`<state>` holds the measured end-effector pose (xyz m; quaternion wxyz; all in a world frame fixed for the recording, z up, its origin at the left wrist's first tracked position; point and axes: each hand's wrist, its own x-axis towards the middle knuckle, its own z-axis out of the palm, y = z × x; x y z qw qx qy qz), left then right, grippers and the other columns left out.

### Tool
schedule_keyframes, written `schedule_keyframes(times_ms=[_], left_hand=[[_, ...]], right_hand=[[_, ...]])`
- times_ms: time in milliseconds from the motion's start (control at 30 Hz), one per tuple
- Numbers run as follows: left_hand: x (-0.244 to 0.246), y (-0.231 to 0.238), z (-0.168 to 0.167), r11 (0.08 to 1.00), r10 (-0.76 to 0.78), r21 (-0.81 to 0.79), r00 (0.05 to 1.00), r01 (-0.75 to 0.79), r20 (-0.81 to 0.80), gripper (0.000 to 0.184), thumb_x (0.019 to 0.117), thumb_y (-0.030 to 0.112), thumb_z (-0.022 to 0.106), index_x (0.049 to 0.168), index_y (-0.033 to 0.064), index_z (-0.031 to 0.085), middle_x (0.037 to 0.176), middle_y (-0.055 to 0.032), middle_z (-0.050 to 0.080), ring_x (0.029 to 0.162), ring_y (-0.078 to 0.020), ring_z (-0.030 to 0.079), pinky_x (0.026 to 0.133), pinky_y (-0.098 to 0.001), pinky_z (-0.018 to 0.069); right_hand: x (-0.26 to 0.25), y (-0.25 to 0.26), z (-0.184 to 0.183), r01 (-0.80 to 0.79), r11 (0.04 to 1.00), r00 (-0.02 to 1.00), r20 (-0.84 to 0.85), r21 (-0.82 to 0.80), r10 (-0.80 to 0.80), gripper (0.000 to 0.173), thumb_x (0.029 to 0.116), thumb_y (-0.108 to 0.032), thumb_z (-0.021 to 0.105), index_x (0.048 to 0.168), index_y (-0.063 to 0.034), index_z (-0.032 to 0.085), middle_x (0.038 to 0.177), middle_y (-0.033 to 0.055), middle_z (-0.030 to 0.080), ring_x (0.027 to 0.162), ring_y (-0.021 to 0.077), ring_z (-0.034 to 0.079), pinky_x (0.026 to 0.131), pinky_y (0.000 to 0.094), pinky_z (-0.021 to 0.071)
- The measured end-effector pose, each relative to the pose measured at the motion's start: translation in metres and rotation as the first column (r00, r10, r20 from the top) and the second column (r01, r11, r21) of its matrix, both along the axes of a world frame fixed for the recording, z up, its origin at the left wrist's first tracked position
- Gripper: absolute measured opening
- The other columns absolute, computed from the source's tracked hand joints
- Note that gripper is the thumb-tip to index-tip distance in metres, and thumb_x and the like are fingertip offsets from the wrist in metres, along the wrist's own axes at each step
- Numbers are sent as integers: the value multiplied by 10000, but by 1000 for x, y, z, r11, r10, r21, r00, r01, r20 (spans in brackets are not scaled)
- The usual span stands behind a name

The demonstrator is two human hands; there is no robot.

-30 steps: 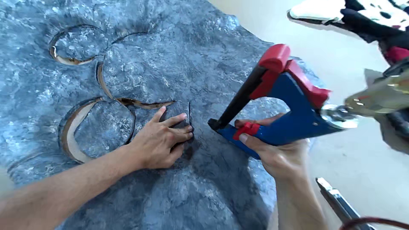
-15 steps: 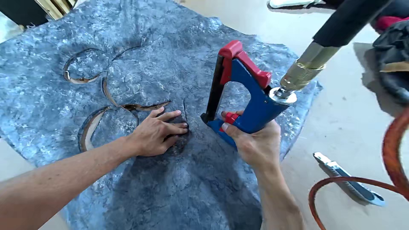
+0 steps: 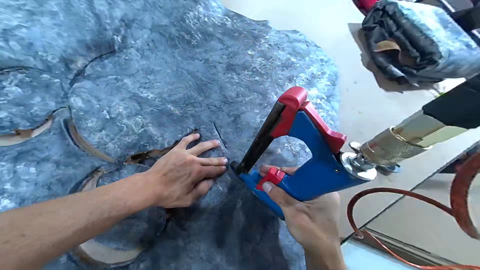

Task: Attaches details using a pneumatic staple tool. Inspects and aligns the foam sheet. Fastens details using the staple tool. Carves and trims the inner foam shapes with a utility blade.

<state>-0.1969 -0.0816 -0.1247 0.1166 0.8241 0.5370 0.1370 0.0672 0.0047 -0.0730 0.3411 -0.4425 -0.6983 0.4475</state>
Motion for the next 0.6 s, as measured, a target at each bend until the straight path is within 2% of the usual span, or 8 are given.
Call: schedule_keyframes(times_ms=[100,267,500,600], left_hand=[[-1,2,-5,999,-9,54,999,6,48,443,1010,379,382,1204,297,772,1411,135,642,1508,-219,386,1240,-652,193],[4,3,-8,996,6,85,993,-16,120,370,1000,374,459,1131,296,796,1336,113,694,1471,-226,447,1233,-671,212],[5,-1,-7,995,20,95,987,-36,162,363,992,360,463,1062,287,811,1266,104,729,1440,-236,489,1226,-692,194],[6,-1,-8,994,28,97,985,-45,168,353,984,357,468,1047,273,805,1263,93,731,1440,-239,489,1225,-690,193]], right_hand=[[-11,-8,1,43,999,999,17,14,-43,303,771,-138,809,1033,-38,694,952,64,788,888,183,775,760,326,671],[-15,-20,-5,45,996,997,-60,76,-41,369,794,-85,804,1087,46,623,1016,147,774,964,271,768,853,398,667],[-33,-35,-11,76,993,993,-92,91,-68,373,789,-25,793,1094,-6,579,1002,126,773,969,252,764,873,376,655],[-40,-40,-13,80,991,988,-141,108,-64,336,805,25,760,1093,-55,608,1010,97,779,986,229,761,892,352,644]])
